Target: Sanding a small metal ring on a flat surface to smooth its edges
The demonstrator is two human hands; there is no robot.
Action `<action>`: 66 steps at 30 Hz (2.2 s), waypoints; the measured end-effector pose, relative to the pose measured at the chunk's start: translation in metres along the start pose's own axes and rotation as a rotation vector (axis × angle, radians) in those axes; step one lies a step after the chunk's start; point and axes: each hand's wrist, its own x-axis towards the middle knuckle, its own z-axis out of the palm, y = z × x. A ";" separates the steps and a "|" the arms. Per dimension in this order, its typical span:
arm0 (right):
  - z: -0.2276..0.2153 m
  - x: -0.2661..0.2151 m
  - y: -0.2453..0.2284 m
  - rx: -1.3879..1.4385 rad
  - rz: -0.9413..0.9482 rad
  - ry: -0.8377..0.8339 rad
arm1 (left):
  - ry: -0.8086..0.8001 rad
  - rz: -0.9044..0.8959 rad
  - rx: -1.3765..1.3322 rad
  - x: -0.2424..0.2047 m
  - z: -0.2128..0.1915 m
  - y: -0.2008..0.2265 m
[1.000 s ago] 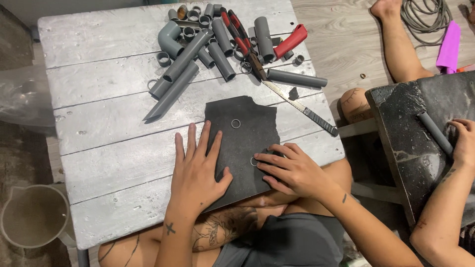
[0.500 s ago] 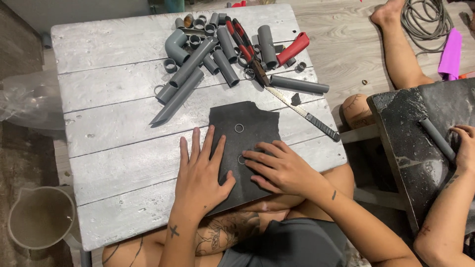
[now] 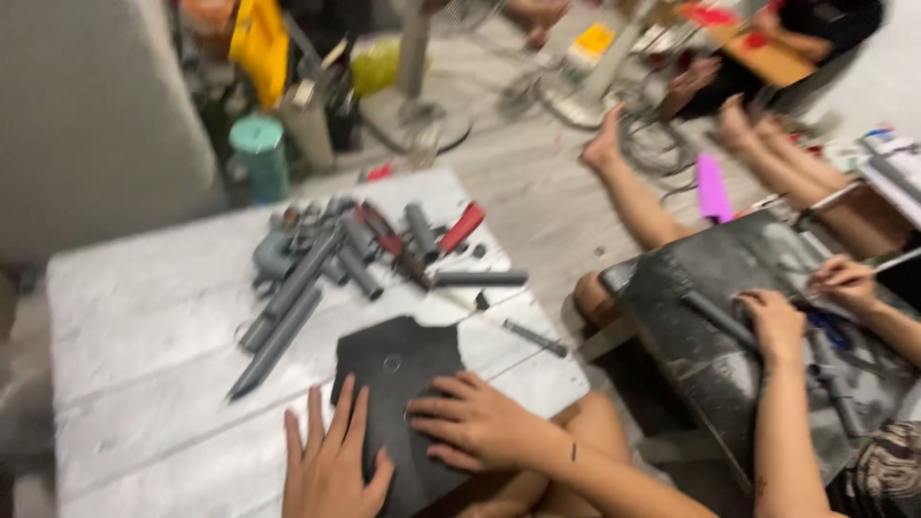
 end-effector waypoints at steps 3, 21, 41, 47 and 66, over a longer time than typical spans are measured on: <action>-0.011 -0.007 0.001 -0.005 0.036 -0.036 | 0.192 0.037 0.218 -0.006 0.061 -0.020; -0.021 -0.019 -0.008 -0.026 0.050 -0.040 | 0.039 -0.129 0.110 -0.004 0.046 -0.009; -0.010 -0.025 -0.009 0.019 0.042 -0.051 | 0.049 -0.098 0.075 -0.005 0.036 -0.007; -0.017 -0.021 -0.010 0.040 0.043 -0.050 | 0.022 -0.105 0.070 -0.004 0.029 -0.004; 0.006 0.021 -0.010 0.078 -0.051 -0.037 | 0.103 -0.085 0.022 -0.004 0.017 0.000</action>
